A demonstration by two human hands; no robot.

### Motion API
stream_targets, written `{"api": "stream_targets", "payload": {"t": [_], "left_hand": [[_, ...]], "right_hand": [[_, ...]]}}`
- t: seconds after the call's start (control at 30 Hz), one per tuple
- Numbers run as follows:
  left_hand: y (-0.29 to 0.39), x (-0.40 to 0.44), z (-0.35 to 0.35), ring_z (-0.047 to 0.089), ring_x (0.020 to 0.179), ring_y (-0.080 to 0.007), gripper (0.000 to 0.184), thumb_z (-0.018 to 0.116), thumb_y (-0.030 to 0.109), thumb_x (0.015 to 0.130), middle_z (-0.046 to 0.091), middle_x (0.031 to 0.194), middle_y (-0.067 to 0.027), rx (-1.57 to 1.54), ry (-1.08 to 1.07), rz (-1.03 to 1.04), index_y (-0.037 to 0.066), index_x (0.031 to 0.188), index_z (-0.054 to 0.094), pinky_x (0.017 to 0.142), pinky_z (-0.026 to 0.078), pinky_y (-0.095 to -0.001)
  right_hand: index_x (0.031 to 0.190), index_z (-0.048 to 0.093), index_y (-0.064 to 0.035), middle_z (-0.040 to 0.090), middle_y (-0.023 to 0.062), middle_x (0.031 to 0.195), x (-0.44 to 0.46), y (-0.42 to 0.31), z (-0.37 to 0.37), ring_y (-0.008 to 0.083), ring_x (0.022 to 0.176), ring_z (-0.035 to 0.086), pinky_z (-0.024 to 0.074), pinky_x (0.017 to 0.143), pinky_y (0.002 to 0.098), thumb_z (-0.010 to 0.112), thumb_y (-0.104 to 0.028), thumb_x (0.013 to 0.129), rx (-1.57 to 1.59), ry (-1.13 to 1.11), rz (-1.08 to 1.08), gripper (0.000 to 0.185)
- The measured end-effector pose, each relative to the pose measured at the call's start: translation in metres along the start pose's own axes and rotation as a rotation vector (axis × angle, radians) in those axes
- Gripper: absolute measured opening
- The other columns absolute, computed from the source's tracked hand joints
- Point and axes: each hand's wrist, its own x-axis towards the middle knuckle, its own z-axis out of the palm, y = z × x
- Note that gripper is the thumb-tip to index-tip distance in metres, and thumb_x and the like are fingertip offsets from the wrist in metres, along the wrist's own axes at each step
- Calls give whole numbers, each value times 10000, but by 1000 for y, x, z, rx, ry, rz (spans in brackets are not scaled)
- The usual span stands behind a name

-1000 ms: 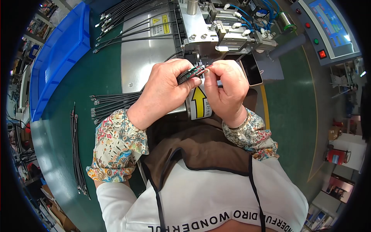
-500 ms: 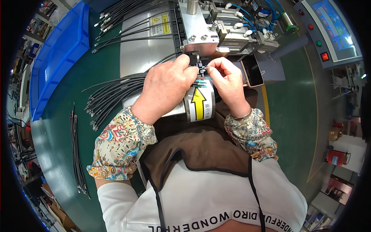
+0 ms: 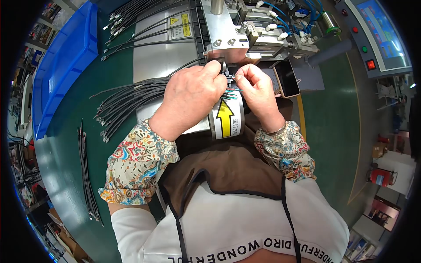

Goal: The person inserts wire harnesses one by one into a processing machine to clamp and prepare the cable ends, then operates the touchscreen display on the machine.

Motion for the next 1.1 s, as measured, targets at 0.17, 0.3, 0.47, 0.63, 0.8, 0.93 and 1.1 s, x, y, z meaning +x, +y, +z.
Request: {"api": "stream_targets", "payload": {"t": [0.17, 0.3, 0.47, 0.63, 0.8, 0.93, 1.1], "left_hand": [[0, -1, 2, 604, 697, -204, 96, 612, 102, 749, 515, 768, -46, 26, 21, 28, 87, 839, 642, 578, 494, -351], [1, 1, 3, 606, 665, -166, 92, 623, 123, 681, 510, 731, -33, 95, 67, 66, 113, 634, 544, 570, 512, -312], [2, 0, 1, 601, 695, -201, 24, 601, 101, 753, 500, 749, -44, 54, 22, 35, 88, 772, 594, 577, 496, -349], [1, 0, 2, 602, 694, -203, 42, 598, 100, 754, 502, 752, -47, 53, 13, 39, 85, 793, 599, 578, 497, -351], [-4, -3, 0, 616, 705, -203, 119, 605, 97, 763, 536, 774, -42, 32, 3, 39, 85, 878, 637, 582, 501, -344], [-21, -23, -4, 632, 712, -200, 177, 629, 92, 776, 588, 820, -33, 9, 19, 79, 91, 950, 657, 582, 507, -331], [-30, -25, -2, 645, 728, -215, 177, 635, 69, 788, 602, 839, -39, 39, 14, 19, 84, 962, 664, 587, 515, -337]], "right_hand": [[840, 590, -6, 629, 70, 787, 2, -16, -3, 166, 676, 591, 483, 622, 300, 631, -4, 848, -310, 22, -302, 42], [842, 598, -25, 619, 120, 779, 11, -22, -3, 251, 691, 610, 492, 642, 349, 641, 12, 814, -571, 49, -598, 63], [837, 582, -19, 579, 72, 705, 2, -16, 1, 119, 653, 554, 465, 617, 301, 562, -74, 905, -155, -7, 57, 90], [864, 562, -36, 552, 2, 708, 2, 2, 2, 61, 638, 471, 399, 570, 243, 500, -168, 967, -20, -57, 14, 178], [832, 543, -59, 490, -41, 713, -2, -1, 13, 49, 648, 421, 365, 566, 230, 492, -165, 985, 378, -37, 207, 193], [827, 533, -70, 464, -52, 718, -2, 1, 11, 44, 653, 402, 347, 570, 218, 495, -179, 993, 316, -38, 206, 202], [852, 562, -4, 513, -17, 684, 0, 7, 9, 55, 633, 454, 403, 564, 241, 518, -154, 985, 143, 13, 40, 205]]}}
